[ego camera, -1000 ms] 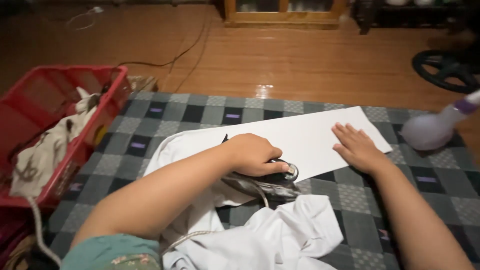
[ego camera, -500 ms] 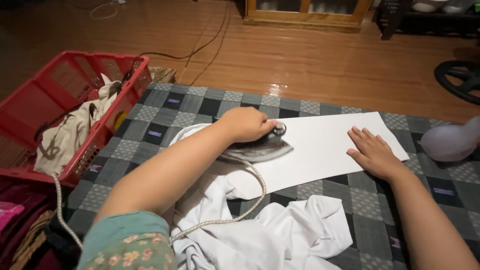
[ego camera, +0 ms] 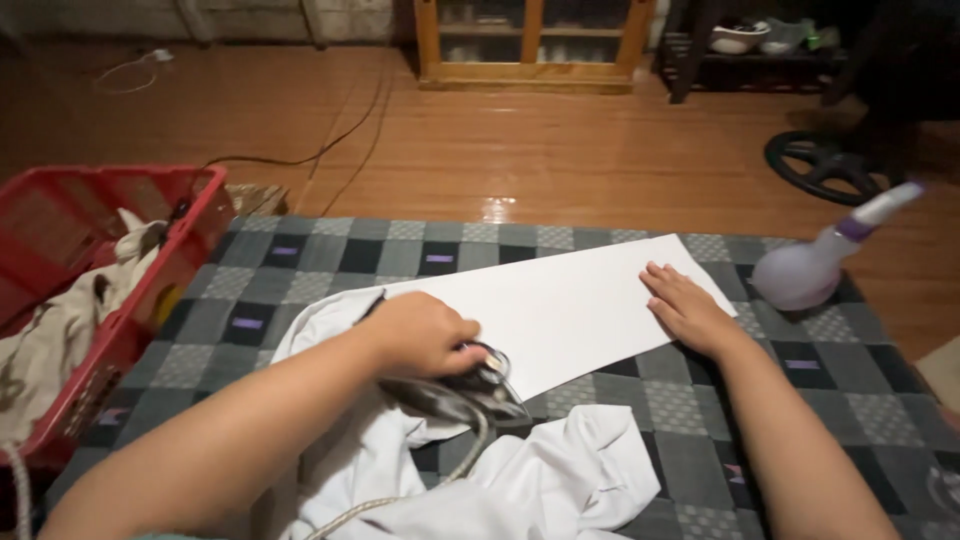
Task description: Ironing and then folding a white shirt on a table.
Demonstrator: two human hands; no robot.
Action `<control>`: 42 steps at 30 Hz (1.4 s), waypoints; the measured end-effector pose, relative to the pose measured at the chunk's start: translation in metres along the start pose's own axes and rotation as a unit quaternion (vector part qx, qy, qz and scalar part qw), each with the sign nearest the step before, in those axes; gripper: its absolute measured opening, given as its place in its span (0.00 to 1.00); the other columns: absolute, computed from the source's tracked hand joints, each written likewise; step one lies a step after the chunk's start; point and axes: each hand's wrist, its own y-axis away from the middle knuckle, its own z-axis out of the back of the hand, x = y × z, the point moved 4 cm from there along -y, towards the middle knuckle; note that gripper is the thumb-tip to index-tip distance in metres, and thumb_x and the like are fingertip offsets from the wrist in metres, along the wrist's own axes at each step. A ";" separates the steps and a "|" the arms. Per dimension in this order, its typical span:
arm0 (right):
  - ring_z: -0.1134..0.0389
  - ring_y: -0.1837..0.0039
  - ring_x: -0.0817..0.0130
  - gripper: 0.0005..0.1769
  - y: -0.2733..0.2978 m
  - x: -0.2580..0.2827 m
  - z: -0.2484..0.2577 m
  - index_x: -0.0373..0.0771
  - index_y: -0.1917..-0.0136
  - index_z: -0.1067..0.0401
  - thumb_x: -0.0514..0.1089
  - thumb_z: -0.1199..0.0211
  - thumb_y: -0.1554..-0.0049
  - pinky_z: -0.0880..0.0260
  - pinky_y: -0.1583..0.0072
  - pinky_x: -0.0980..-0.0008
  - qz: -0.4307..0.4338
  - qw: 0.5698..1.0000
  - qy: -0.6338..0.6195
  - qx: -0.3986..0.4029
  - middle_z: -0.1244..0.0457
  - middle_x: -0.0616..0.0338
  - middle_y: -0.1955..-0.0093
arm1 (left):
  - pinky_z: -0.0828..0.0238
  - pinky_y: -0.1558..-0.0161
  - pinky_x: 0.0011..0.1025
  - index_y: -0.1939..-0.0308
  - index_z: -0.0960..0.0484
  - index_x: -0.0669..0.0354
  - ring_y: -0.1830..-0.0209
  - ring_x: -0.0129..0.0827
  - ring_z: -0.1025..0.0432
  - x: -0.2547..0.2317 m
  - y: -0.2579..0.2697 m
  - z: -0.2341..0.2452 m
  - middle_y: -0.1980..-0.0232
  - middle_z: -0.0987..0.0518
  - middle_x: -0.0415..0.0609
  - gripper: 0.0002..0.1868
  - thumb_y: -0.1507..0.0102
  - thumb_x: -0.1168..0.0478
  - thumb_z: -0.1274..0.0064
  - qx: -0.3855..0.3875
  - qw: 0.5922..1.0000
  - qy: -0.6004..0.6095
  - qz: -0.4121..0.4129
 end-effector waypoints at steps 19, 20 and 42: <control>0.67 0.15 0.63 0.36 0.006 -0.030 0.007 0.47 0.18 0.55 0.53 0.55 0.37 0.75 0.23 0.41 -0.147 0.987 0.021 0.067 0.63 0.61 0.14 | 0.26 0.52 0.51 0.53 0.12 0.43 0.52 0.55 0.23 0.066 -0.150 0.017 0.55 0.16 0.55 0.30 0.40 0.30 0.56 -0.125 0.955 0.050 0.265; 0.64 0.14 0.63 0.35 0.009 -0.029 0.012 0.48 0.19 0.52 0.51 0.55 0.38 0.73 0.21 0.43 -0.167 0.985 -0.001 0.034 0.59 0.62 0.14 | 0.26 0.53 0.51 0.54 0.12 0.46 0.52 0.54 0.23 0.064 -0.164 0.012 0.55 0.16 0.54 0.30 0.41 0.30 0.54 -0.139 0.961 0.049 0.234; 0.53 0.18 0.47 0.42 0.011 -0.074 0.010 0.31 0.21 0.49 0.31 0.53 0.49 0.56 0.22 0.61 -0.134 0.973 -0.084 -0.170 0.51 0.37 0.19 | 0.24 0.60 0.50 0.61 0.17 0.57 0.62 0.54 0.20 -0.016 -0.331 -0.037 0.64 0.15 0.57 0.28 0.32 0.37 0.59 -0.241 0.954 0.060 0.169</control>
